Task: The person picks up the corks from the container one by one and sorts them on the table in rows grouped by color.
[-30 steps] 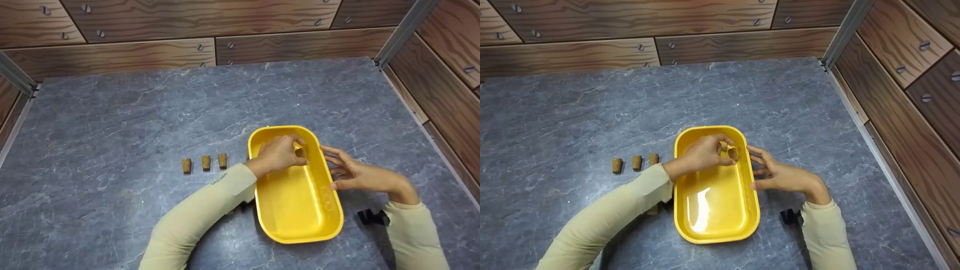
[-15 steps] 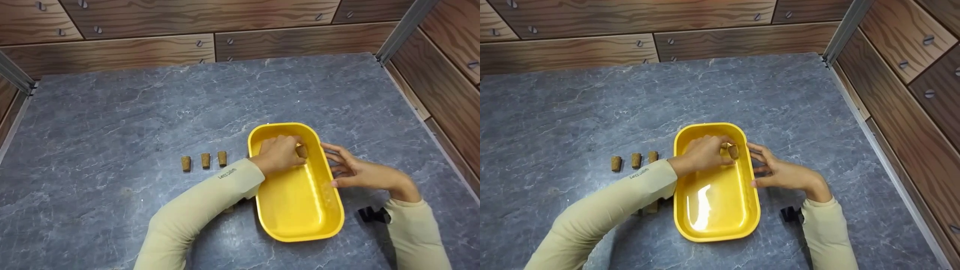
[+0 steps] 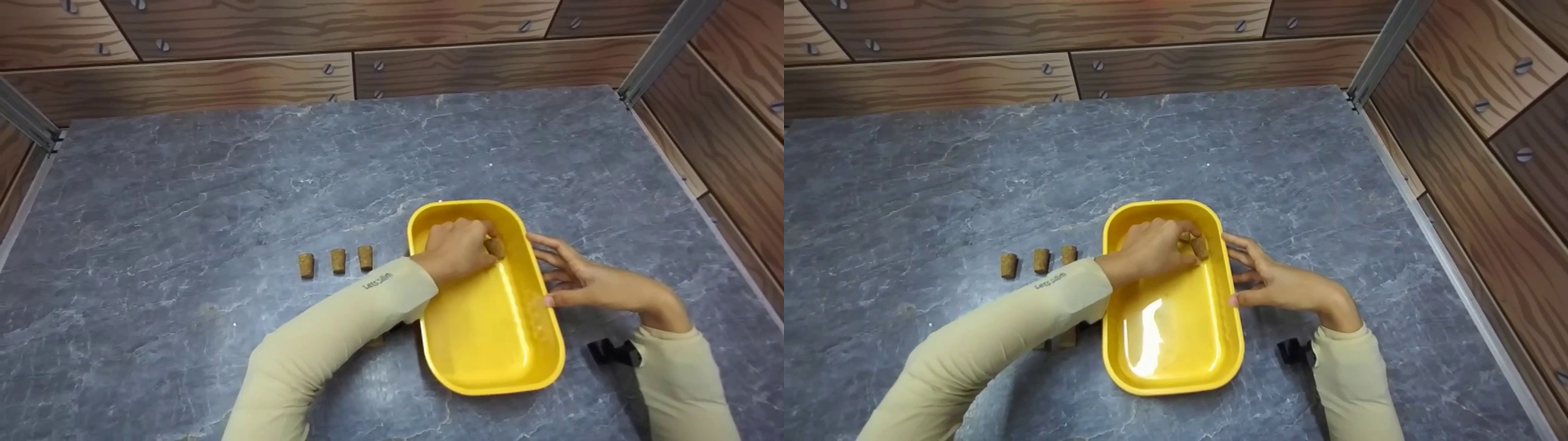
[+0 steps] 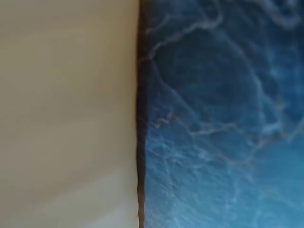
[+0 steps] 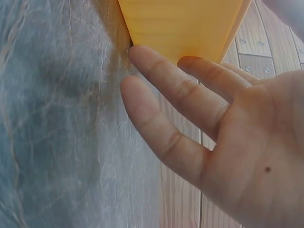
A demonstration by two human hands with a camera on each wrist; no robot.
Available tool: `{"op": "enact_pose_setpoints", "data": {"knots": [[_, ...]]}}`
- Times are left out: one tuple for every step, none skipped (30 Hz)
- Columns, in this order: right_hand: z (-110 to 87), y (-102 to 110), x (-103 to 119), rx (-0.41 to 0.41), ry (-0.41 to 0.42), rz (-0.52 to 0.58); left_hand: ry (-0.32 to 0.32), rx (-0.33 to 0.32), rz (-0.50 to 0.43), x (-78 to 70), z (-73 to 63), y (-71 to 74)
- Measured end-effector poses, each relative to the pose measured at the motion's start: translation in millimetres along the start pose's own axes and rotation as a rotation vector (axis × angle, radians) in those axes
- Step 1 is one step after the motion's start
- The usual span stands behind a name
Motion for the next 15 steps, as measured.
{"op": "enact_pose_setpoints", "data": {"knots": [[-0.3,-0.3,-0.6,0.002,-0.001,0.002,-0.003,0.0,0.004,-0.1,0.3,-0.6],[-0.5,-0.6,-1.2,0.005,-0.001,0.007,-0.006,0.002,0.007,-0.3,0.6,-1.3],[-0.5,-0.8,-1.7,0.007,-0.001,0.009,-0.008,0.003,0.012,-0.4,0.7,-2.0],[-0.5,-1.2,-2.2,0.009,-0.002,0.01,-0.01,0.005,0.017,-0.4,0.8,-2.6],[-0.3,-1.4,-2.6,0.01,-0.003,0.01,-0.011,0.008,0.024,-0.3,0.8,-3.1],[0.1,-1.4,-3.0,0.01,-0.006,0.01,-0.011,0.01,0.031,0.3,0.8,-3.5],[0.5,-1.4,-3.2,0.01,-0.008,0.011,-0.011,0.011,0.037,0.7,0.8,-3.6],[0.9,-1.4,-3.2,0.011,-0.009,0.013,-0.01,0.012,0.042,1.0,0.7,-3.5],[1.4,-1.3,-3.0,0.01,-0.008,0.011,-0.01,0.012,0.047,1.3,0.7,-3.2],[1.7,-1.3,-2.7,0.011,-0.006,0.01,-0.011,0.011,0.05,1.4,0.7,-2.9],[1.9,-1.1,-2.2,0.012,-0.002,0.009,-0.007,0.009,0.054,1.6,0.8,-2.5],[2.1,-1.1,-1.6,0.014,0.003,0.01,-0.004,0.007,0.057,1.7,1.1,-1.9],[2.1,-0.9,-1.1,0.016,0.008,0.009,-0.004,0.004,0.056,1.4,1.3,-1.3],[2.3,-0.8,-0.6,0.018,0.014,0.007,-0.001,0.004,0.056,1.2,1.4,-0.7],[2.6,-0.7,-0.2,0.019,0.019,0.008,0.0,0.003,0.057,1.1,1.7,-0.1]]}}
Point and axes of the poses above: each hand's wrist, its own z-axis towards the middle knuckle, its own y-axis out of the back of the hand, x = y × z, the point moved 8 cm from there along z, towards the middle knuckle, and after that the axes turned 12 degrees about -y, right-handed, at the moved point
